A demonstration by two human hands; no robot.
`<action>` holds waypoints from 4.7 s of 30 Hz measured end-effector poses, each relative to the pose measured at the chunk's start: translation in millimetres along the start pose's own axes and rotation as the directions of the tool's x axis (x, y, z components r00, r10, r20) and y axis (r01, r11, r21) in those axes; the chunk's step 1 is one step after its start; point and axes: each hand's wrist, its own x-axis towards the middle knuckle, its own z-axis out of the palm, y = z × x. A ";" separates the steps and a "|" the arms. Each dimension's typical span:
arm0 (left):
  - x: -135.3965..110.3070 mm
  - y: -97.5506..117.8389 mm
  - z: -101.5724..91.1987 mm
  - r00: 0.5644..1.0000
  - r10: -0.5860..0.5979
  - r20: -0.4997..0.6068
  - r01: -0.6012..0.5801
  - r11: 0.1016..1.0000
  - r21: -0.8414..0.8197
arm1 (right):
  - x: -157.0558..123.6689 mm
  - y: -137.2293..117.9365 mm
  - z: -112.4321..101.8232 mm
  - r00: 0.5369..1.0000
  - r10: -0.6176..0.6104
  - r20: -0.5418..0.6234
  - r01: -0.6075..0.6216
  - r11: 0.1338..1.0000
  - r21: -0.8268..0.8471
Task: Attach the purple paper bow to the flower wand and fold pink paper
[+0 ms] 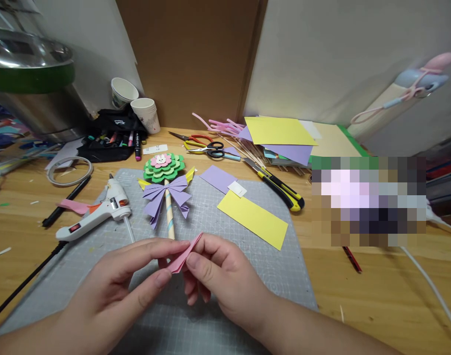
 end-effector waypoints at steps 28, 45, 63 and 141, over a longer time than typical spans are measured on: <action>-2.9 -5.5 0.0 0.985 -0.073 -0.159 0.086 0.993 0.077 | 0.3 -3.7 10.6 0.995 0.091 -0.033 -0.095 0.984 -0.152; 3.5 -6.3 7.9 0.876 -0.481 0.040 0.433 0.747 -0.504 | -3.3 -2.7 10.8 0.979 0.037 -0.202 -0.060 0.993 -0.105; -0.8 -3.4 4.6 0.958 -0.287 0.012 0.287 0.949 -0.128 | -3.2 -3.0 11.1 0.992 0.006 -0.127 -0.024 0.990 -0.139; 7.0 -1.6 1.0 0.997 -0.079 0.004 0.078 0.995 0.064 | 4.8 -1.3 4.7 0.989 0.093 -0.111 -0.080 0.991 0.111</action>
